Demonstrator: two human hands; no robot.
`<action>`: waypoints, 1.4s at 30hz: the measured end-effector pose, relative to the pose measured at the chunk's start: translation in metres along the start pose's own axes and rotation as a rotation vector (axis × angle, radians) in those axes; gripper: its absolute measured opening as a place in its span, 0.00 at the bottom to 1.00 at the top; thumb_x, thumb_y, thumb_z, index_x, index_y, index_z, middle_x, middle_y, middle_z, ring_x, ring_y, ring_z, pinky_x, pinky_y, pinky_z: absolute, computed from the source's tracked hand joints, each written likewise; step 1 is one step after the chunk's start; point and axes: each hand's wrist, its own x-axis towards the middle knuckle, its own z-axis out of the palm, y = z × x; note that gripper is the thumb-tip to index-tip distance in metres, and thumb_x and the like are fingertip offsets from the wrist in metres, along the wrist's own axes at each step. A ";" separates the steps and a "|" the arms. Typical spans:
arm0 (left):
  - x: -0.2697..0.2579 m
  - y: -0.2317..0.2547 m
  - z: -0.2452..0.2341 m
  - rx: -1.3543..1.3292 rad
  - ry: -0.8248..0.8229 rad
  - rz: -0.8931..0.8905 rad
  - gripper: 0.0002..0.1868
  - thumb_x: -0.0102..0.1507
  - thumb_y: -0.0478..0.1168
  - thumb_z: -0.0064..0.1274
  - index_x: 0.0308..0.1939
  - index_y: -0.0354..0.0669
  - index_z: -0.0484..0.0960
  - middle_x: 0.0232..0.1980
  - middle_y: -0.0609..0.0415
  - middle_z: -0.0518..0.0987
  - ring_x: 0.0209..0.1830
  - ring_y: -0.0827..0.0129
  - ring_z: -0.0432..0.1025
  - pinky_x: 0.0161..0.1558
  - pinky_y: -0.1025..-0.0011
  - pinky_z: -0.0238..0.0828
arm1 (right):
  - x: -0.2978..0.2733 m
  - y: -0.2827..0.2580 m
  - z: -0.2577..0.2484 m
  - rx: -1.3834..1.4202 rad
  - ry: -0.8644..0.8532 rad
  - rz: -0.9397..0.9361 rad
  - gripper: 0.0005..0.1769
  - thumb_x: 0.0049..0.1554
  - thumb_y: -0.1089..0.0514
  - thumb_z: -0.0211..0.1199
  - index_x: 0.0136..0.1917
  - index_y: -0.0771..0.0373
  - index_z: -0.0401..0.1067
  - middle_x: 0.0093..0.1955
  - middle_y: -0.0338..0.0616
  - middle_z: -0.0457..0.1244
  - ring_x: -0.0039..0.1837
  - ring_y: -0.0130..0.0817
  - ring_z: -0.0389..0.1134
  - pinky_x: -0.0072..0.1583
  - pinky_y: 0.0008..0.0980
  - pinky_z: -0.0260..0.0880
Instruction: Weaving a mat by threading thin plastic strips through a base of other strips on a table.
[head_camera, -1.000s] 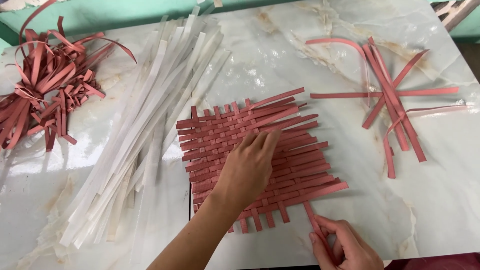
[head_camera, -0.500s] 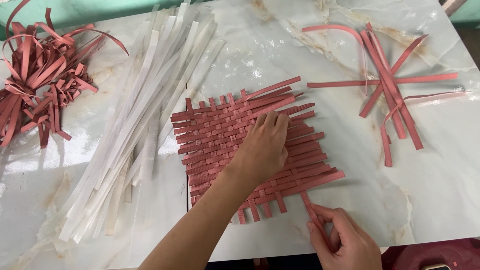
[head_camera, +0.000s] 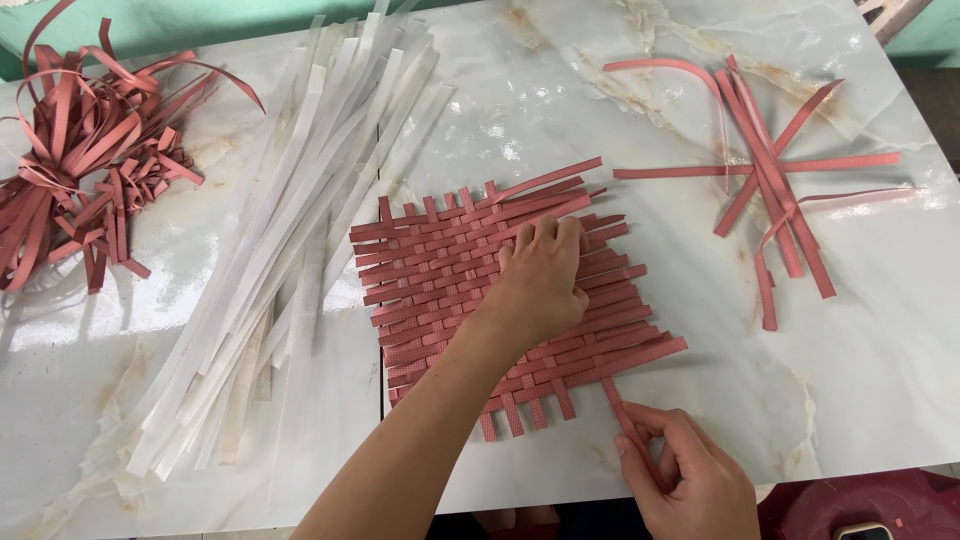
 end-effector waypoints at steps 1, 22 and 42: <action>0.000 0.003 -0.004 0.006 -0.050 -0.009 0.20 0.53 0.34 0.49 0.48 0.48 0.64 0.52 0.50 0.65 0.53 0.54 0.57 0.49 0.54 0.58 | 0.000 0.001 0.000 0.005 0.005 -0.009 0.12 0.47 0.51 0.65 0.47 0.44 0.78 0.18 0.30 0.52 0.23 0.24 0.52 0.30 0.24 0.63; 0.011 0.025 -0.061 0.098 -0.394 0.065 0.29 0.53 0.27 0.44 0.55 0.58 0.64 0.55 0.50 0.60 0.48 0.54 0.66 0.27 0.58 0.67 | -0.002 -0.003 0.000 0.001 -0.024 0.077 0.14 0.48 0.49 0.64 0.49 0.44 0.78 0.22 0.28 0.60 0.25 0.24 0.56 0.36 0.24 0.67; -0.003 -0.012 -0.047 -0.087 -0.279 0.173 0.17 0.55 0.36 0.44 0.49 0.46 0.68 0.52 0.55 0.66 0.53 0.62 0.63 0.36 0.60 0.68 | 0.004 -0.009 -0.001 -0.043 -0.022 0.087 0.10 0.51 0.49 0.62 0.47 0.45 0.77 0.29 0.22 0.62 0.26 0.24 0.52 0.33 0.25 0.63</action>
